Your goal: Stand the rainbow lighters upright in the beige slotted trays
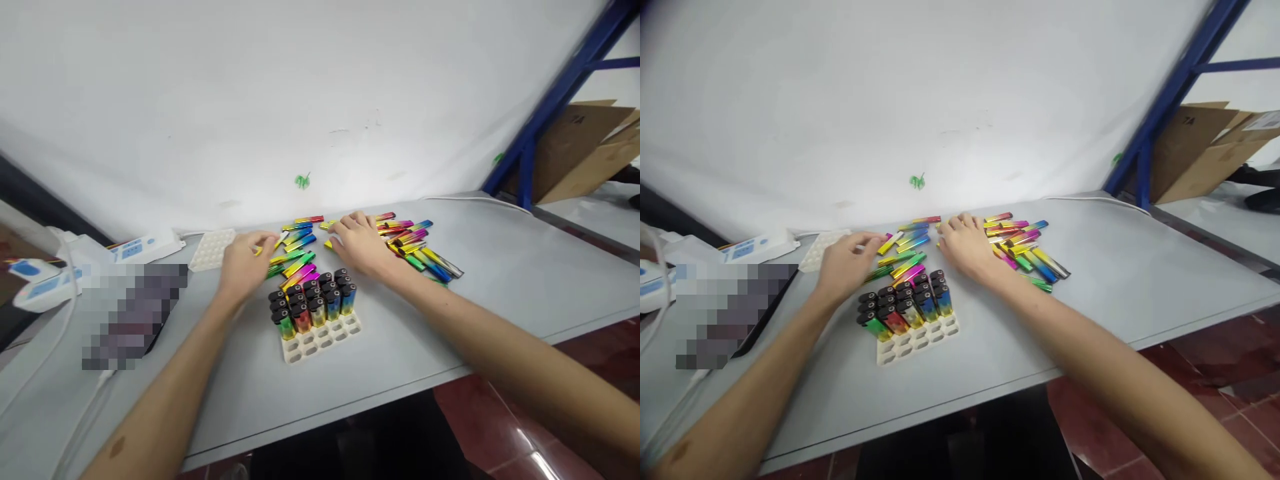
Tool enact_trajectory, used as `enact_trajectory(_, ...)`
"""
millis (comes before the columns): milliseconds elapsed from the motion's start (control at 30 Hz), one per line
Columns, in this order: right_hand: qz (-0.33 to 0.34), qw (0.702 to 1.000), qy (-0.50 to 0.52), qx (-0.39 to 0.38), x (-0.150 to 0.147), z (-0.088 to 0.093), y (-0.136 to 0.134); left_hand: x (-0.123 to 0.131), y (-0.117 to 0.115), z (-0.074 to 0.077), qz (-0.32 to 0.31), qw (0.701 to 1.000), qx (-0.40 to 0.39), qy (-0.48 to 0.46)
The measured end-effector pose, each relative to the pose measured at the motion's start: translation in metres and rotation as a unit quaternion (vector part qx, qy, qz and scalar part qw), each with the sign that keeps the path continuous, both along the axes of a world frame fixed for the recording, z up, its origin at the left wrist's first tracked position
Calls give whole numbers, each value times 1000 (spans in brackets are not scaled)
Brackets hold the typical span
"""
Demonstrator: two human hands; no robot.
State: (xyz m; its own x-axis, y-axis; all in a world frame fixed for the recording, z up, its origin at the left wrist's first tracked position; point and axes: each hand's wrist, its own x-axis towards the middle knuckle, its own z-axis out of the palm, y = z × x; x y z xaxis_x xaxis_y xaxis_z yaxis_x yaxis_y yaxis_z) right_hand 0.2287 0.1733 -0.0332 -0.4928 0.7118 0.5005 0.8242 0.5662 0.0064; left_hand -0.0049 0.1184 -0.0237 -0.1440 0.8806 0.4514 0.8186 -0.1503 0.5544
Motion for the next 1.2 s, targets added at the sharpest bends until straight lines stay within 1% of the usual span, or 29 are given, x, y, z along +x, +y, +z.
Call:
enact_trajectory(67,-8,999,-27,-32,-18,6,25,-3,3,-10,-37,993,14,110)
enact_trajectory(100,-17,997,-44,-54,-27,9,39,-4,4,-15,-52,988,6,144)
enact_trajectory(200,-59,984,-90,-142,-50,13,75,-5,4,-24,-67,977,-41,197)
enact_trajectory(267,-82,972,-100,-195,-58,13,91,-4,2,-26,-65,973,-58,215)
enact_trajectory(400,-90,966,-93,-224,-59,13,107,-1,0,-22,-64,965,-67,243)
enact_trajectory(500,-81,965,-87,-233,-54,14,112,0,0,-20,-67,963,-71,252)
enact_trajectory(567,-66,970,-73,-224,-50,16,111,0,0,-19,-69,963,-71,252)
enact_trajectory(600,-53,975,-56,-208,-47,18,108,0,0,-19,-71,963,-70,252)
enact_trajectory(667,-18,988,-1,-151,-41,23,98,1,-1,-19,-72,964,-57,249)
enact_trajectory(733,34,993,65,-88,-34,28,80,2,-1,-18,-65,967,-21,245)
enact_trajectory(767,64,991,93,-72,-31,31,68,3,-1,-17,-57,969,4,240)
enact_trajectory(800,101,985,117,-71,-28,34,54,4,-2,-15,-48,971,33,233)
enact_trajectory(867,168,968,153,-103,-25,36,25,7,-3,-11,-40,973,82,214)
enact_trajectory(933,217,950,179,-136,-24,36,-2,9,-5,-8,-74,973,99,193)
enact_trajectory(967,230,942,197,-143,-24,35,-12,11,-7,-7,-106,974,90,181)
enact_trajectory(1033,231,931,235,-159,-23,32,-28,12,-10,-5,-170,972,48,153)
enact_trajectory(1067,227,926,248,-170,-22,32,-32,14,-12,-4,-187,972,27,138)
enact_trajectory(1133,216,921,259,-193,-19,31,-37,16,-16,-3,-196,974,3,114)
enact_trajectory(1200,192,930,247,-194,-13,30,-36,18,-19,-2,-192,977,-4,97)
